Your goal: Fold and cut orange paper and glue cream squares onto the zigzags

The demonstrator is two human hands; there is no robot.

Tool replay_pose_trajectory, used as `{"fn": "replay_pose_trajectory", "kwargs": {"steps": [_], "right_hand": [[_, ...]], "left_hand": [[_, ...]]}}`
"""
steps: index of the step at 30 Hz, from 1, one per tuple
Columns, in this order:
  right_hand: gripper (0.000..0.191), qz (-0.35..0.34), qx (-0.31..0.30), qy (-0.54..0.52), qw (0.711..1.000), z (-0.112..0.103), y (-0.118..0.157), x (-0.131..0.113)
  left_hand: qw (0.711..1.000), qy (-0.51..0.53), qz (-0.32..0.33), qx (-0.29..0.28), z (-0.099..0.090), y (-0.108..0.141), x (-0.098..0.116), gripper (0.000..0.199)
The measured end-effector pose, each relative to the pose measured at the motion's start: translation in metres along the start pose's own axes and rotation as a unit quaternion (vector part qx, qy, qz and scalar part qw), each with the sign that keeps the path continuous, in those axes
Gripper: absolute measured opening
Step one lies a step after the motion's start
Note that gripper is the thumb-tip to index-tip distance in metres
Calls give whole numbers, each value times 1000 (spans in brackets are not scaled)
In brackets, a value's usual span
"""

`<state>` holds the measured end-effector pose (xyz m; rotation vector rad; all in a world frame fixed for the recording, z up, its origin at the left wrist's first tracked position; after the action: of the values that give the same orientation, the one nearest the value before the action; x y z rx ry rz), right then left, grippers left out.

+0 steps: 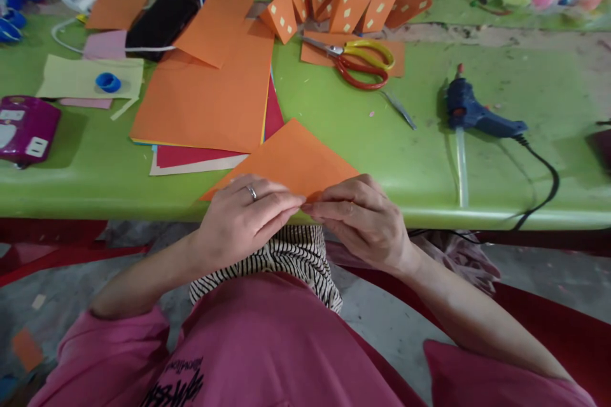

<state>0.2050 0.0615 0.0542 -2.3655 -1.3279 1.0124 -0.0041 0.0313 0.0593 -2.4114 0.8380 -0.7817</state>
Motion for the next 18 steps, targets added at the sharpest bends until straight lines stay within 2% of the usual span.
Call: {"fn": "replay_pose_trajectory", "kwargs": {"steps": [5,12,16,18], "right_hand": [[21,15,1,-22,1000,-2,0,-4],[28,14,-8,-40,999,2,2,-14],[40,16,-13,-34,999,0,5,-16],[43,34,-4,-26,999,-5,7,-14]], "left_hand": [[1000,-22,16,6,-1,0,3,4],[999,-42,3,13,-5,3,9,9],[999,-46,-8,11,-19,8,6,13],[997,-62,-41,15,-33,19,-2,15]]}}
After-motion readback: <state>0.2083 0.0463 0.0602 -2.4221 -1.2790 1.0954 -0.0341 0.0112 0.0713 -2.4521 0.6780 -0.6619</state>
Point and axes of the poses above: each hand's wrist, its own y-axis away from the middle knuckle, its own z-axis out of the palm, x = y × z, the point moved 2 cm from there along -y, towards the middle knuckle, and after that the axes turned 1 degree about -x, right-handed, at the moved point
